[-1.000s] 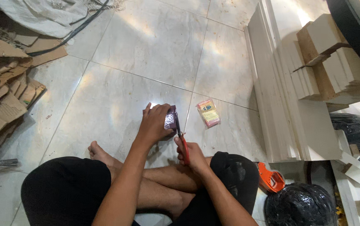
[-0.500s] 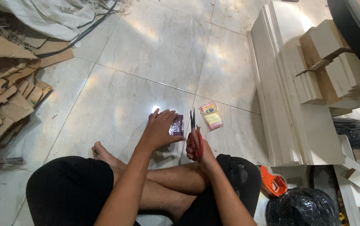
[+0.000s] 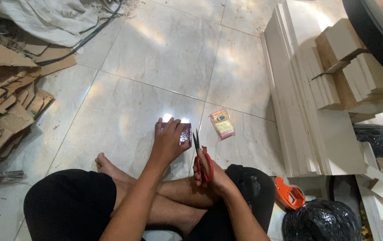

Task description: The person cuts through a plastic-wrapped box using scissors, removes the wrap, and then opens the box to extract small components from a internal plastic bag.

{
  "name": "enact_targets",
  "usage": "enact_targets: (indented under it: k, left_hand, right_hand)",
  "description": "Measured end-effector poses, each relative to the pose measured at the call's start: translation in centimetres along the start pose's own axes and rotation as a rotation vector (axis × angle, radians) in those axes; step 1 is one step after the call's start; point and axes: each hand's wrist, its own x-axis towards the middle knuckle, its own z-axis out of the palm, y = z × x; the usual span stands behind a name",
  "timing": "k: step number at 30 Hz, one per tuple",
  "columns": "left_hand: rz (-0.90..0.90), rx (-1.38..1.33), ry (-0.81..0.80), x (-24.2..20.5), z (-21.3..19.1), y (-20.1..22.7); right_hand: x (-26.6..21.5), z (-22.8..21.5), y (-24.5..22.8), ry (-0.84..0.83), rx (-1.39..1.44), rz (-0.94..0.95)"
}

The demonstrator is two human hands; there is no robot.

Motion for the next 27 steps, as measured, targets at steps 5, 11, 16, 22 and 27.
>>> enact_targets:
  k: [5,11,16,22,27]
  left_hand:
    - [0.137,0.084,0.189,-0.5,2.8,-0.5]
    - [0.231,-0.169,0.122,-0.7,2.4,-2.6]
    - [0.178,-0.106,0.014,-0.5,0.4,-1.8]
    - [0.003,-0.141,-0.238,0.0,-3.0,-0.2]
    - [-0.003,-0.135,-0.220,0.1,-2.2,-0.5]
  right_hand:
    - [1.2,-1.8,1.1,-0.142,-0.064,0.083]
    - [-2.6,1.0,-1.7,-0.065,-0.066,0.289]
    - [0.9,0.6,1.1,-0.088,-0.030,0.196]
    - [4.2,0.8,3.0,0.004,-0.079,0.010]
    - [8.4,0.7,4.7,0.068,-0.056,-0.102]
